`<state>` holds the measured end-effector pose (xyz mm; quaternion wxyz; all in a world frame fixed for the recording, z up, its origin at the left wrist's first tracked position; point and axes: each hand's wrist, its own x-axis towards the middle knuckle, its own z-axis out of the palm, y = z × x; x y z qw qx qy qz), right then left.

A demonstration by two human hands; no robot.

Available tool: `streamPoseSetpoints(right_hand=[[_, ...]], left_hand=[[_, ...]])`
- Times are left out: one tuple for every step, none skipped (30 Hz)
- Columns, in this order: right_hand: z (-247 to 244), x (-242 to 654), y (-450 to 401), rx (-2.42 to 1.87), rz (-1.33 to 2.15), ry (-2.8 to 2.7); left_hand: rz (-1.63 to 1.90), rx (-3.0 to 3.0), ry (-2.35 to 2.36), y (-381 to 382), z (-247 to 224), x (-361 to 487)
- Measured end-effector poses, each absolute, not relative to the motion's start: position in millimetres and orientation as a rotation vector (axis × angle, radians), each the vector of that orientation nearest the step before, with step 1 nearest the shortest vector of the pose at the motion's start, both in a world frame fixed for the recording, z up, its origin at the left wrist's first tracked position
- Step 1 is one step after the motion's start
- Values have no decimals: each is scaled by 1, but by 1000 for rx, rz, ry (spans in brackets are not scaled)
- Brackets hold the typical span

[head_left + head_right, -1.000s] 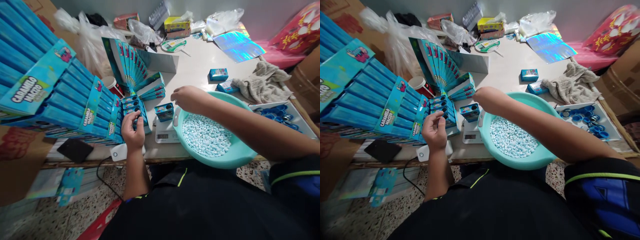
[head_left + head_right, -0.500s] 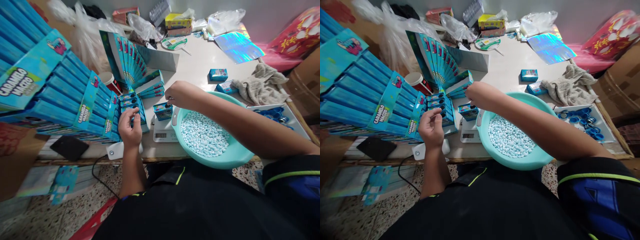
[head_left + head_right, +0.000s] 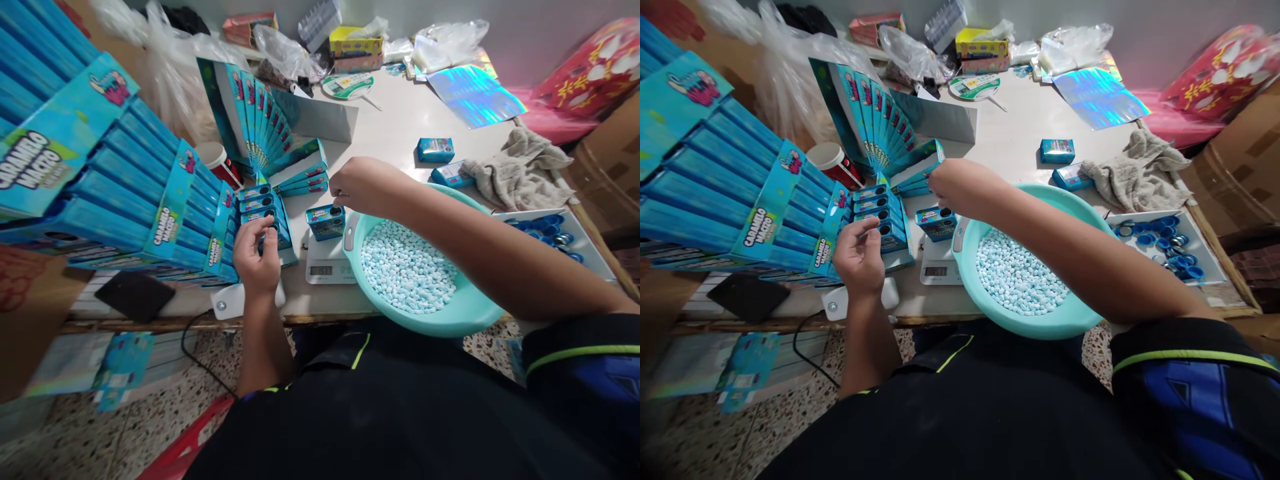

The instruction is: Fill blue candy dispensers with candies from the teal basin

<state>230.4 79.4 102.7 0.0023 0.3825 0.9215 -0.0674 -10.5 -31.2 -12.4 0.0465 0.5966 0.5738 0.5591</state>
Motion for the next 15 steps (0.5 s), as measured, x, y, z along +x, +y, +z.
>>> streamPoseSetpoints(right_hand=[[102,229,79,1185,-211,2887],[100,228,78,1171,-213,2882],[98,226,78,1160,-215,2877],[97,225,78,1152,-216,2871],[95,224,79,1152,-216,2865],[93,223,79,1164,-215,2857],[92,222,80,1182,-215,2848],[91,222,80,1203,-215,2838],[91,222,80,1223,-216,2827],[91,222,79,1239,-215,2819],[93,223,78,1244,-213,2813],[94,224,76,1239,-211,2809],[97,227,73,1233,-206,2810],[100,230,69,1229,-196,2814],[103,234,64,1232,-181,2818]], left_hand=[[1698,1820,1759,-32,-13,-11],[1687,1820,1770,-32,-13,-11],[1676,1820,1780,-32,-13,-11],[1671,1821,1784,-33,-12,-11],[1673,1823,1782,-33,-12,-11],[1677,1829,1774,-34,-11,-11],[1684,1837,1763,-35,-10,-12],[1690,1847,1752,-35,-10,-12],[1697,1853,1744,-36,-9,-13],[1705,1853,1743,-36,-8,-13],[1711,1851,1749,-36,-8,-14],[1715,1847,1759,-36,-8,-14],[1717,1842,1772,-37,-8,-15],[1719,1839,1782,-36,-9,-16],[1720,1839,1789,-37,-9,-17]])
